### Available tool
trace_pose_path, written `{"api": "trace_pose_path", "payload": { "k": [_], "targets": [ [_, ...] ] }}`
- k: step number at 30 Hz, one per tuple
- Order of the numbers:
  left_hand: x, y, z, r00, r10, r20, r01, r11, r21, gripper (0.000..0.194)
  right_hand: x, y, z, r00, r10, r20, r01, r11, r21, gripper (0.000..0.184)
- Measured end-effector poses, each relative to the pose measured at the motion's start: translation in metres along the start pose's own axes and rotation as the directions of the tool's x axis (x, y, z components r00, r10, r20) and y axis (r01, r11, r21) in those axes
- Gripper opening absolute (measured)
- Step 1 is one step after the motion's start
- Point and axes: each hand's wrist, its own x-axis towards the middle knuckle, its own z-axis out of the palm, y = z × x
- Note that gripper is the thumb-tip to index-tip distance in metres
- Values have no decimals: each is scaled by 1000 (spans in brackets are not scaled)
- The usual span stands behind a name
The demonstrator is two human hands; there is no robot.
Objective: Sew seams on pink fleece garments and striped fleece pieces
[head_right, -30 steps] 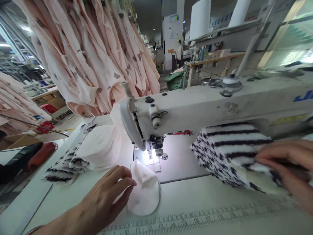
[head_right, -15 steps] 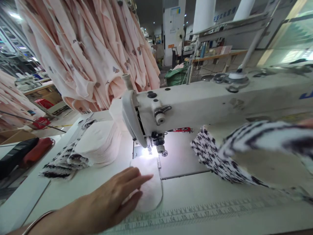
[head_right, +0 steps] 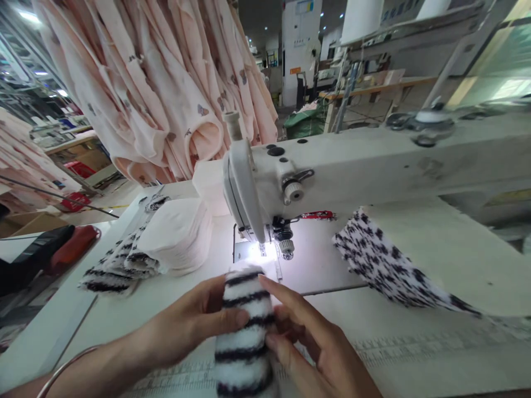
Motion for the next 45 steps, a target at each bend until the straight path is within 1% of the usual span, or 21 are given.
{"api": "trace_pose_path", "payload": {
  "k": [1, 2, 3, 5, 7, 8, 10, 13, 16, 18, 20, 22, 24, 28, 30, 32, 34, 37, 40, 43, 45],
  "targets": [
    [5, 5, -5, 998, 50, -24, -46, 988, 147, 26, 5, 3, 4, 999, 42, 10, -42, 998, 48, 40],
    [11, 7, -11, 993, 106, -60, -84, 951, 297, 28, 10, 7, 8, 998, 60, -4, -60, 997, 41, 39],
    [17, 8, -16, 982, 163, -100, -103, 891, 441, 29, 14, 11, 12, 998, 53, -36, -54, 998, -14, 38],
    [27, 6, -25, 956, 249, -155, -80, 729, 680, 29, 19, 18, 20, 996, -7, -86, -9, 984, -178, 33],
    [29, -1, -29, 944, 285, -168, -29, 579, 815, 25, 21, 21, 24, 993, -52, -108, 19, 956, -292, 27],
    [28, -5, -30, 942, 288, -171, -10, 534, 846, 23, 20, 21, 25, 993, -56, -99, 21, 947, -320, 25],
    [21, -9, -29, 935, 298, -192, 13, 513, 858, 21, 18, 19, 23, 999, -32, -44, 16, 947, -322, 25],
    [11, -6, -27, 928, 288, -235, 27, 578, 816, 24, 18, 14, 14, 999, 41, 33, -33, 975, -219, 28],
    [8, 3, -26, 934, 239, -267, 54, 643, 764, 24, 24, 11, 7, 990, 137, 39, -130, 981, -142, 30],
    [10, 7, -26, 935, 224, -275, 79, 624, 777, 25, 30, 9, 5, 985, 165, 57, -154, 974, -165, 30],
    [13, 6, -27, 937, 223, -270, 99, 571, 815, 26, 35, 8, 5, 991, 124, 58, -107, 965, -237, 28],
    [15, 3, -28, 938, 224, -263, 112, 522, 846, 26, 37, 8, 6, 998, 51, 47, -33, 945, -325, 26],
    [15, -2, -28, 941, 228, -250, 109, 496, 861, 27, 35, 10, 7, 999, 10, 44, 8, 920, -391, 26],
    [10, -3, -27, 959, 208, -191, 77, 458, 885, 31, 21, 13, 12, 991, -20, 130, 75, 898, -434, 30],
    [8, 0, -27, 967, 185, -173, 81, 420, 904, 29, 13, 15, 17, 985, -64, 157, 128, 889, -439, 32],
    [8, 3, -26, 969, 181, -171, 96, 362, 927, 22, 8, 16, 22, 986, -118, 118, 159, 878, -452, 32],
    [10, 5, -26, 961, 215, -173, 105, 293, 950, 19, 6, 17, 26, 983, -164, 78, 181, 862, -474, 32],
    [16, 5, -28, 947, 275, -168, 110, 215, 970, 14, 5, 18, 28, 974, -210, 86, 224, 821, -525, 35],
    [19, 5, -30, 949, 271, -164, 110, 205, 973, 10, 5, 20, 29, 958, -272, 86, 270, 762, -588, 41],
    [20, 6, -31, 956, 232, -182, 129, 225, 966, 9, 7, 23, 32, 948, -312, 70, 280, 704, -652, 41],
    [20, 9, -31, 957, 202, -207, 157, 238, 958, 10, 9, 23, 33, 940, -333, 71, 293, 684, -668, 41]
  ]
}}
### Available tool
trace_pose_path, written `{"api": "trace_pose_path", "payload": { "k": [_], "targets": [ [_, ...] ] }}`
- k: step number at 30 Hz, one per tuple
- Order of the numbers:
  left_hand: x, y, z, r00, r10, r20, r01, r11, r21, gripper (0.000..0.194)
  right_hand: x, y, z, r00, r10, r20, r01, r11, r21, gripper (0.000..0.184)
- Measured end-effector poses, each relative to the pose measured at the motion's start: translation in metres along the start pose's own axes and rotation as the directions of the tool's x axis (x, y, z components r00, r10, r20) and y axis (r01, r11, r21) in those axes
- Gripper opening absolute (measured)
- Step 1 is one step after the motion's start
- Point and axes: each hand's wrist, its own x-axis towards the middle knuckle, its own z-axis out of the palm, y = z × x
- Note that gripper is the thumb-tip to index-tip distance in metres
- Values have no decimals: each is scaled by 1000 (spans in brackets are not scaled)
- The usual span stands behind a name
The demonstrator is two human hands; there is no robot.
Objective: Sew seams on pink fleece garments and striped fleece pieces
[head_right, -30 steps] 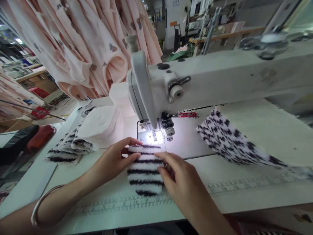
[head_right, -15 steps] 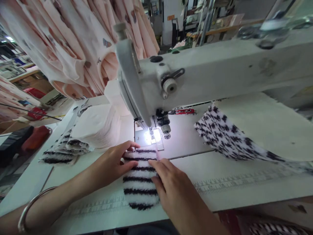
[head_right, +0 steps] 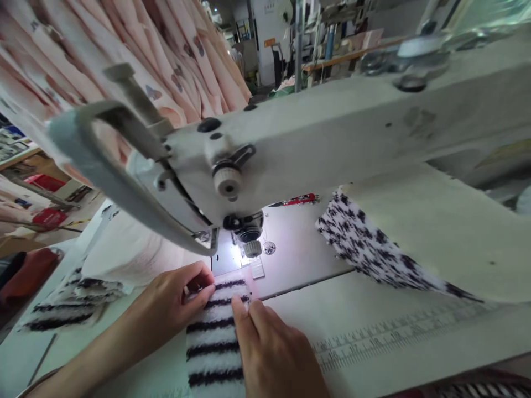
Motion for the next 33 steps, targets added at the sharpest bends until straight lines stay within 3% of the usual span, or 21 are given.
{"api": "trace_pose_path", "payload": {
  "k": [8, 16, 21, 25, 27, 30, 33],
  "targets": [
    [5, -2, -7, 992, -76, 97, 77, 997, -4, 14, 9, -1, 5, 999, -15, -36, 15, 1000, 9, 47],
    [6, -2, -10, 999, -37, 14, 37, 999, -9, 12, 16, 1, -1, 996, -11, -88, 10, 1000, -13, 44],
    [7, -4, -5, 999, -37, 12, 37, 999, 11, 12, 16, 3, 5, 999, 4, -47, -6, 999, -41, 43],
    [8, -9, -4, 998, 59, -28, -56, 995, 84, 8, 14, 5, 9, 999, 21, -40, -24, 998, -63, 43],
    [5, -8, -6, 970, 188, -155, -161, 972, 171, 5, 14, 6, 4, 999, 23, -32, -25, 998, -54, 42],
    [-7, -2, -5, 856, 389, -340, -296, 909, 295, 15, 16, 9, -8, 999, 4, -34, -7, 998, -62, 38],
    [-22, 5, 11, 785, 554, -276, -451, 817, 359, 28, 15, 10, -15, 991, -109, -72, 94, 979, -184, 41]
  ]
}}
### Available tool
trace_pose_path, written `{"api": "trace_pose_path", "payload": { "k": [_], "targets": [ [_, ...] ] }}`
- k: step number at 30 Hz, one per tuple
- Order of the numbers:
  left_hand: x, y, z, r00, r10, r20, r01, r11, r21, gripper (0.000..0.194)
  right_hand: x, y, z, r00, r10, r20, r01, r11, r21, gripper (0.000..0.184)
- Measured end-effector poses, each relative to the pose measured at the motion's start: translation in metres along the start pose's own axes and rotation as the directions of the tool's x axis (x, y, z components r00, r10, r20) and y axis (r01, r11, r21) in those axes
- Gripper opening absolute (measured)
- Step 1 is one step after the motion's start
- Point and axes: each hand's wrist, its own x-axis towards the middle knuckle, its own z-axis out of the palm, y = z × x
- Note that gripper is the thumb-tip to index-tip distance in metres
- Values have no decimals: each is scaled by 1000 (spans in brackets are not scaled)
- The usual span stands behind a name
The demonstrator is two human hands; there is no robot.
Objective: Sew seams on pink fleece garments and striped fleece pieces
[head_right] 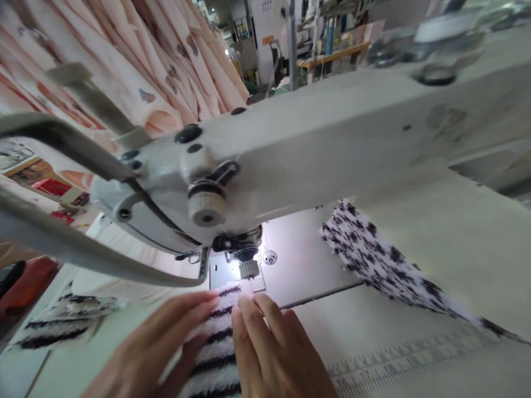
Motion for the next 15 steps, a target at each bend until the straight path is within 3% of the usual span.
{"api": "trace_pose_path", "payload": {
  "k": [3, 6, 10, 15],
  "targets": [
    [-11, 11, 18, 991, 126, 41, -128, 990, 54, 35, -3, 0, 5, 996, -87, 0, 86, 993, -75, 48],
    [-11, 11, 28, 991, 118, 61, -122, 990, 70, 41, -2, 1, 12, 994, -103, 25, 105, 989, -106, 51],
    [2, 4, 26, 990, 93, 109, -96, 995, 26, 43, 4, 4, 19, 996, -83, 18, 85, 985, -149, 50],
    [13, 2, 22, 995, 74, 67, -79, 994, 72, 38, 9, 5, 27, 999, -28, -47, 19, 984, -175, 49]
  ]
}}
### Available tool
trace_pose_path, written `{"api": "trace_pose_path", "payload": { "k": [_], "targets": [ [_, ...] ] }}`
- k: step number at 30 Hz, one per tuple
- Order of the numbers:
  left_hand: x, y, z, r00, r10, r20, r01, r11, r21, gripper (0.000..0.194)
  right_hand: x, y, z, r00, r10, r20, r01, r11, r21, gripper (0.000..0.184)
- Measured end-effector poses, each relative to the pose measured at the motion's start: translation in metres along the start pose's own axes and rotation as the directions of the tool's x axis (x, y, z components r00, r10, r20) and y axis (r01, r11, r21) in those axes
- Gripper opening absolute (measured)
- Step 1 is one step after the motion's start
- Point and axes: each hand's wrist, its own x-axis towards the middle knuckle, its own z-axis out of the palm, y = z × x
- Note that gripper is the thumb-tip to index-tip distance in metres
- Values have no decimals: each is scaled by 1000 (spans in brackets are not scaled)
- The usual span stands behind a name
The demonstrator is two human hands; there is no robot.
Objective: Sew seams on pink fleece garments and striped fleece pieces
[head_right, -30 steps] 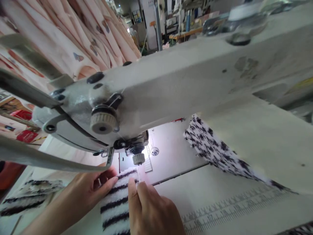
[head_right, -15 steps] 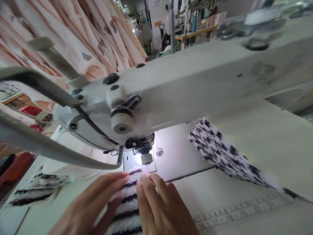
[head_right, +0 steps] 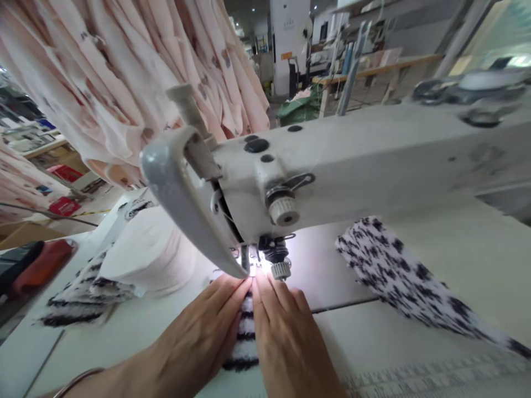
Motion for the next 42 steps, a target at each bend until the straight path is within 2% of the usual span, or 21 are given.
{"api": "trace_pose_path", "payload": {
  "k": [5, 8, 11, 15, 18, 20, 23, 28, 34, 42],
  "targets": [
    [3, 0, 0, 1000, -22, -1, 22, 999, 26, 35, 2, -2, 4, 999, 41, -5, -41, 998, 41, 49],
    [4, -2, 1, 1000, -26, 1, 26, 1000, 7, 35, -1, -2, 5, 1000, 24, 9, -25, 997, 72, 51],
    [4, -4, 1, 999, -33, 16, 33, 999, -23, 36, -3, 5, 5, 992, 9, 123, -24, 993, 118, 52],
    [0, -11, -12, 998, -58, 37, 64, 975, -212, 36, 7, 27, -7, 961, -84, 265, -8, 944, 329, 49],
    [-5, -17, -24, 987, -153, 42, 158, 919, -362, 20, 18, 44, -19, 949, -141, 282, -14, 874, 485, 43],
    [-10, -19, -26, 979, -181, 92, 203, 879, -432, 11, 23, 50, -22, 949, -181, 259, 16, 846, 532, 36],
    [-15, -18, -20, 976, -135, 169, 201, 859, -472, 11, 25, 51, -16, 950, -226, 215, 80, 843, 531, 31],
    [-15, -15, -14, 974, -110, 199, 192, 867, -459, 12, 22, 47, -4, 951, -232, 203, 95, 848, 522, 27],
    [-11, -12, -19, 969, -127, 210, 215, 852, -478, 10, 20, 50, -7, 956, -217, 199, 80, 843, 531, 27],
    [-12, -12, -16, 974, -93, 207, 180, 871, -457, 11, 20, 50, -13, 956, -198, 218, 58, 852, 520, 32]
  ]
}}
